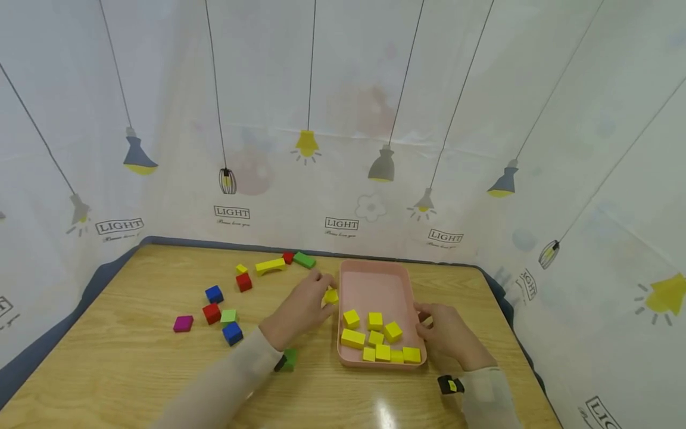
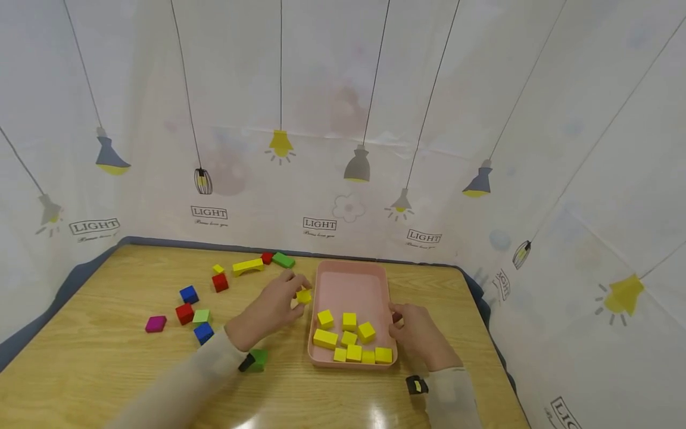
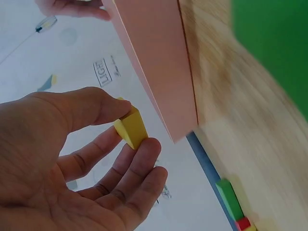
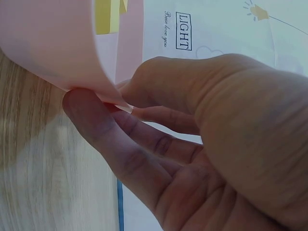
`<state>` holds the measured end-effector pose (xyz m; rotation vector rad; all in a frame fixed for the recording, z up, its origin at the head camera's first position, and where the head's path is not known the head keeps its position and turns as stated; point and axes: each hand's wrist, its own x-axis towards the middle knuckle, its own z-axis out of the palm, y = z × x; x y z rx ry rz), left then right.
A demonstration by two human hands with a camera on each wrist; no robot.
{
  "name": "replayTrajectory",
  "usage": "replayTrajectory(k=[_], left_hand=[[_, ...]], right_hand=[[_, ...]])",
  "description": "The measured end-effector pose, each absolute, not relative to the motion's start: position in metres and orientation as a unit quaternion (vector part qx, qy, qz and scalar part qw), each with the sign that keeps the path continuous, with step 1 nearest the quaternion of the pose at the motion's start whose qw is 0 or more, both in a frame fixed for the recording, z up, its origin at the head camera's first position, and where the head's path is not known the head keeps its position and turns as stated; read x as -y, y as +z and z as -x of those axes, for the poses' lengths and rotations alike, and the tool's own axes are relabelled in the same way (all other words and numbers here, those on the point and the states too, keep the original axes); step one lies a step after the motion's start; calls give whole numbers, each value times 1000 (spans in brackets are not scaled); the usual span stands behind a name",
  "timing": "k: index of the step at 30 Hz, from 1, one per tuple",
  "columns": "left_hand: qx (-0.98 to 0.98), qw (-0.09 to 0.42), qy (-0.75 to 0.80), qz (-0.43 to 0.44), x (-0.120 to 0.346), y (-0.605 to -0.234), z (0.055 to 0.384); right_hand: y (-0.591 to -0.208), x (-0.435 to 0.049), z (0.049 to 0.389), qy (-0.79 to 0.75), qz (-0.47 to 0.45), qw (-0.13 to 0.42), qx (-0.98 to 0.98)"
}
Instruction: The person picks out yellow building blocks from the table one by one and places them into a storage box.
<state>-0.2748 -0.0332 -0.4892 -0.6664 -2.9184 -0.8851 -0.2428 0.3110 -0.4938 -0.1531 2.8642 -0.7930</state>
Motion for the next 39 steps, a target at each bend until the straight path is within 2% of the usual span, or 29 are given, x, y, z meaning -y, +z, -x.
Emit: replayTrajectory(k=[9,18,29,39], left_hand=[[929,-2,-285,236,-5,-489,276],[933,0,-277,231,-17,-491,284],[936,16,-261,234,-10,-498,288],[958,48,-216,183,26,-493,299]], right_hand=[[-494,-311,241,-266,42,82,-960],[-494,-311,241,-276,40,86,-956],[-493,-310,240,-279,45,80,-956],[-495,-311,242,-273,50,77,-958]])
